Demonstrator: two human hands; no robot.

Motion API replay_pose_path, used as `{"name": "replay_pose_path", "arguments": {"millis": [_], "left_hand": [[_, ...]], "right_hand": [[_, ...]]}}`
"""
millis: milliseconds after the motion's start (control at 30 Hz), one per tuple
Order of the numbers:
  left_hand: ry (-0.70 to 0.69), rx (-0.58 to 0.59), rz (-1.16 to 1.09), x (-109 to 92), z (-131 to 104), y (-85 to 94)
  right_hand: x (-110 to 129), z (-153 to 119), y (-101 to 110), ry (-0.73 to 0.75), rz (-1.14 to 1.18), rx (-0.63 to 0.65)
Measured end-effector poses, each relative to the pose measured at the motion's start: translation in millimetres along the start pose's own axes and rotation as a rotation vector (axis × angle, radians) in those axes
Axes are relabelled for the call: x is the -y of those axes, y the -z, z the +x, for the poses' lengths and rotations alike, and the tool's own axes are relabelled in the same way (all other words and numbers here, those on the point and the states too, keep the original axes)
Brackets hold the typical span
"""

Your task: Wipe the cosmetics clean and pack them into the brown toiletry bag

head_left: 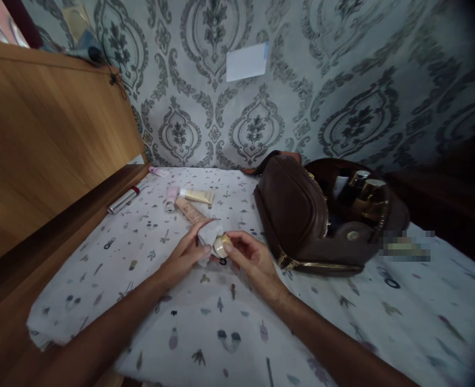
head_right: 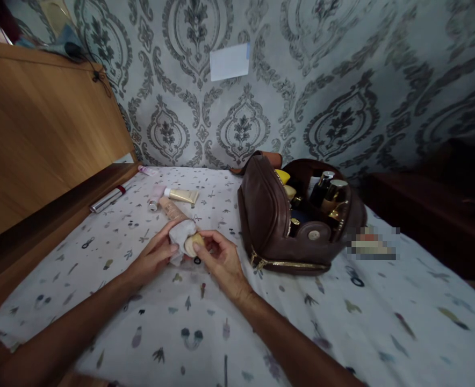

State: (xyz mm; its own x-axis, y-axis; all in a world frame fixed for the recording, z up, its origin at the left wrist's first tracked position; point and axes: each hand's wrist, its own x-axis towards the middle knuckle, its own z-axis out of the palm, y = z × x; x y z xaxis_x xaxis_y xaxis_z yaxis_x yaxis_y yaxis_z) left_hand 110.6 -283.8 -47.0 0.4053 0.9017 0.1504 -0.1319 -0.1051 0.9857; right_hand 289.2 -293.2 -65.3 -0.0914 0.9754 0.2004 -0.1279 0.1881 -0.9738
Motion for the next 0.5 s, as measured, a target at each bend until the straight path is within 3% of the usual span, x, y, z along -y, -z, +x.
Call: {"name": "replay_pose_path", "arguments": {"millis": [100, 333, 500], "left_hand": [[0.041, -0.016, -0.031, -1.4, 0.2, -2.5], [0.022, -0.259, 0.031, 3.4, 3.3, 1.0], [-0.052, -0.082, 0.242, -5.5, -2.3, -7.8]], "right_hand": [[0.1, -0.5, 0.2, 0.017, -0.022, 0.040], [-2.5, -0.1, -0.1, 0.038, -0.032, 0.015], [-5.6, 1.4, -0.5, 0.050, -0.004, -0.015]]}}
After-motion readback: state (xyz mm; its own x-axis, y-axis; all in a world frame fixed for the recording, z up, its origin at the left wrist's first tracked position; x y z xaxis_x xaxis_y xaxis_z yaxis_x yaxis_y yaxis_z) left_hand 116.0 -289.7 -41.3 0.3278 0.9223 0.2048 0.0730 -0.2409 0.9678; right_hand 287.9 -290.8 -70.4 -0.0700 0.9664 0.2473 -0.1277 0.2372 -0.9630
